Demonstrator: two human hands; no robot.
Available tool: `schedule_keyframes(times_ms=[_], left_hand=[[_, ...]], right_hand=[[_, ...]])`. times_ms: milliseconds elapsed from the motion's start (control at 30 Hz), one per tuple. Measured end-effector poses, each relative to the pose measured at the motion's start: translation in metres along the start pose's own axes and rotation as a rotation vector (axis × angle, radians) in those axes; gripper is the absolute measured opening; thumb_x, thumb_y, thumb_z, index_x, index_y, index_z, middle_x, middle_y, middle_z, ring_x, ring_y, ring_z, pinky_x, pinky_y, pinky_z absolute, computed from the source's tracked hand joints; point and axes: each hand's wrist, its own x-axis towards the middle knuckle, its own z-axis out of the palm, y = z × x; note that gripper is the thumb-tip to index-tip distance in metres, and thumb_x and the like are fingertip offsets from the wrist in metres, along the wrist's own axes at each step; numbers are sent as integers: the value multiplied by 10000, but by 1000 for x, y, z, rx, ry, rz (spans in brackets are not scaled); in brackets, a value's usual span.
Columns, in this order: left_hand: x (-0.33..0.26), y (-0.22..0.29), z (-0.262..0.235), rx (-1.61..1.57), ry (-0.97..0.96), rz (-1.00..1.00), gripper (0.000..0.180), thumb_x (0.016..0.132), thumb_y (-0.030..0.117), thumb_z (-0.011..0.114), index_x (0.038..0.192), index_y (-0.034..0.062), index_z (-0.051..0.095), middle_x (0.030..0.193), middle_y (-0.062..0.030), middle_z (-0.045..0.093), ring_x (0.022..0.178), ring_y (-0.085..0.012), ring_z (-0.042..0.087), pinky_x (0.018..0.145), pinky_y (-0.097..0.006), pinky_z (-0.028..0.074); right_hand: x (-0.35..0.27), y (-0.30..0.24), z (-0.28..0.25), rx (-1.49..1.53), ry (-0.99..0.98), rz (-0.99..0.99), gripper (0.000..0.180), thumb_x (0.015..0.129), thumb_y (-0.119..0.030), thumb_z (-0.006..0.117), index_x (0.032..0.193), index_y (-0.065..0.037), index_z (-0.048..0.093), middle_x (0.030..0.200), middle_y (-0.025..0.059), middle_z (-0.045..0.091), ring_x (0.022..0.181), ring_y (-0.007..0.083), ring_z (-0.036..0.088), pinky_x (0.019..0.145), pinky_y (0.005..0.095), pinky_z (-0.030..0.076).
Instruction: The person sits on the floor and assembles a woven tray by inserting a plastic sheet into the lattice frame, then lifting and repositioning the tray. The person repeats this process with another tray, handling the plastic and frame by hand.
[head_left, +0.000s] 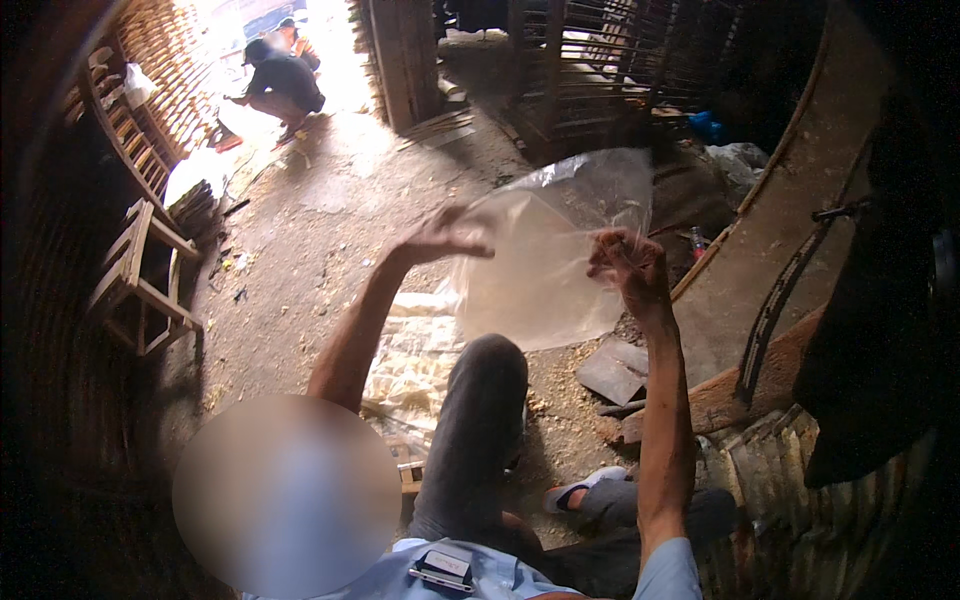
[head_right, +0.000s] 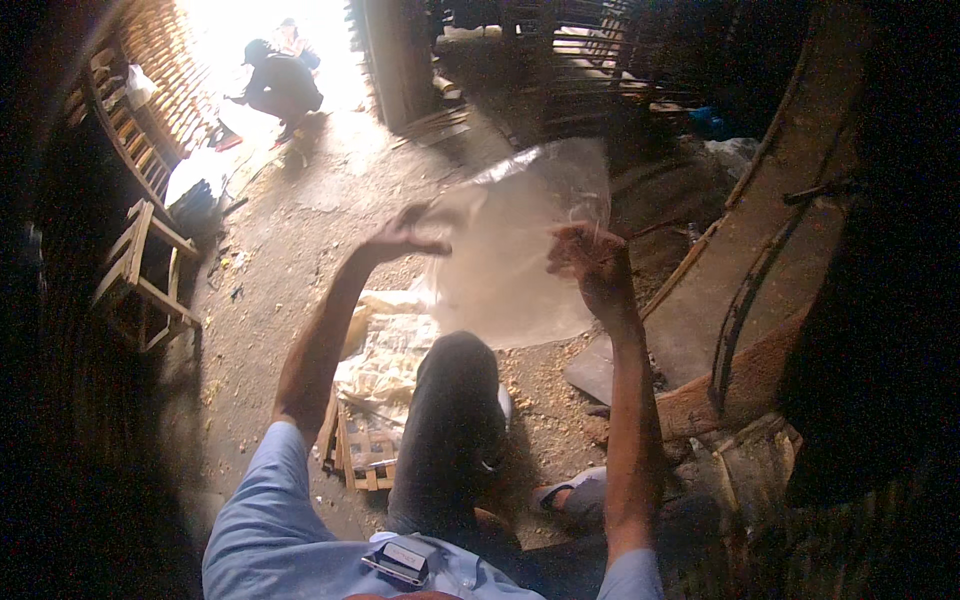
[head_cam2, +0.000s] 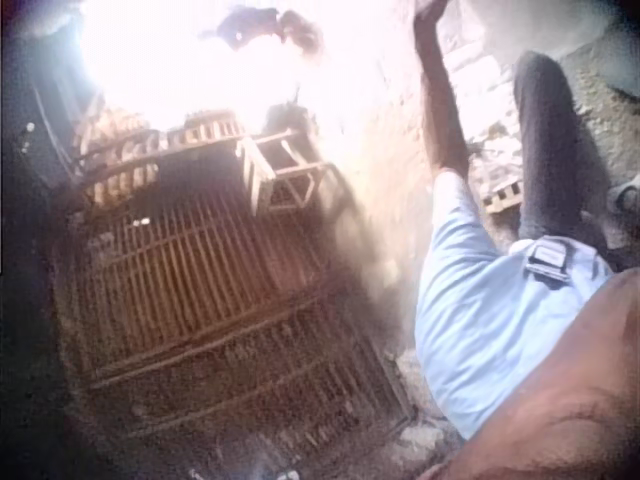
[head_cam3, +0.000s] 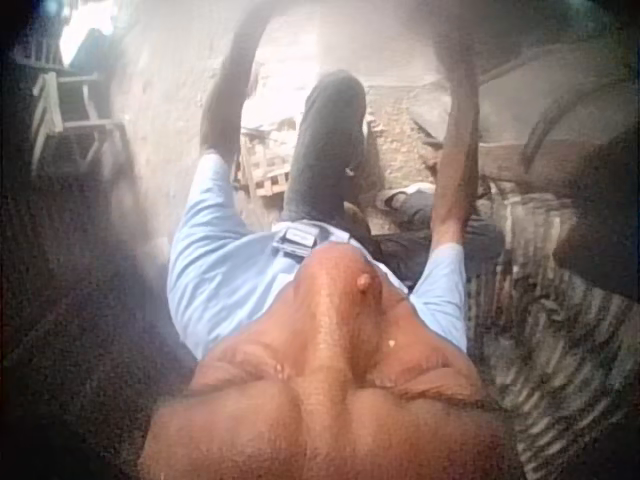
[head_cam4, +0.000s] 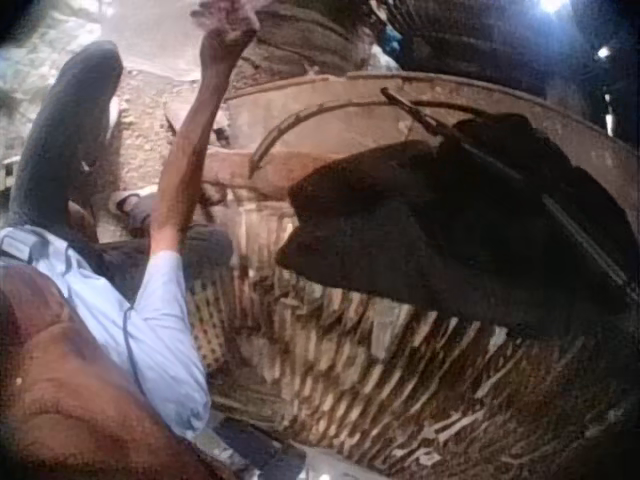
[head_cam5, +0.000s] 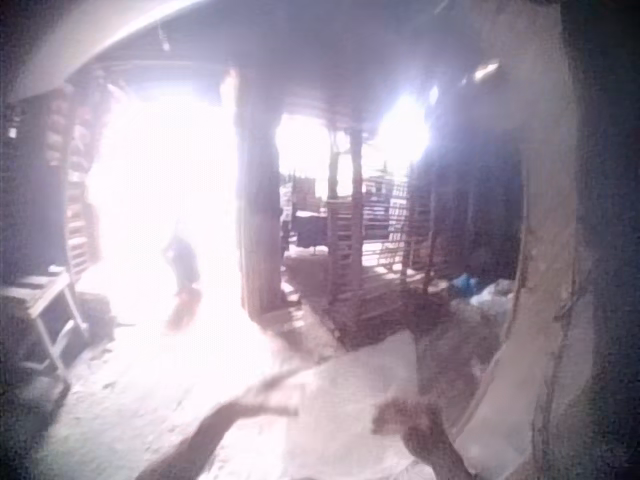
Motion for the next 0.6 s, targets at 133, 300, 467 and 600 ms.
schedule_keyframes(times_ms=[133, 300, 467, 600], left_hand=[[-11, -32, 11, -351, 28, -127, 359, 875, 287, 837, 1080, 4, 753, 1037, -86, 770, 971, -167, 708, 909, -321, 552], [13, 25, -4, -178, 79, -36, 204, 911, 135, 776, 1052, -11, 756, 996, -99, 771, 889, -155, 727, 825, -315, 591], [15, 105, 15, -93, -43, 54, 226, 876, 104, 796, 1069, -8, 757, 993, -108, 766, 939, -169, 729, 869, -336, 582], [14, 124, 25, -290, 74, 235, 376, 826, 120, 847, 1163, 5, 729, 1097, -126, 748, 1059, -179, 698, 921, -355, 564]], right_hand=[[-17, 11, -40, -222, 118, 199, 525, 991, -489, 643, 1149, 9, 696, 914, 61, 728, 774, 144, 694, 768, 304, 596], [-36, 16, -49, -855, 468, -4, 662, 965, -460, 687, 1413, 0, 525, 1265, 205, 617, 1167, 292, 611, 990, 455, 511], [-14, -58, 45, -1249, 344, -499, 965, 914, -575, 682, 1614, -81, 238, 1677, 185, 199, 1536, 361, 249, 1173, 604, 298], [16, -47, 52, -1046, 145, -357, 571, 975, -491, 647, 1305, -32, 574, 1123, 158, 680, 985, 283, 692, 945, 491, 492]])
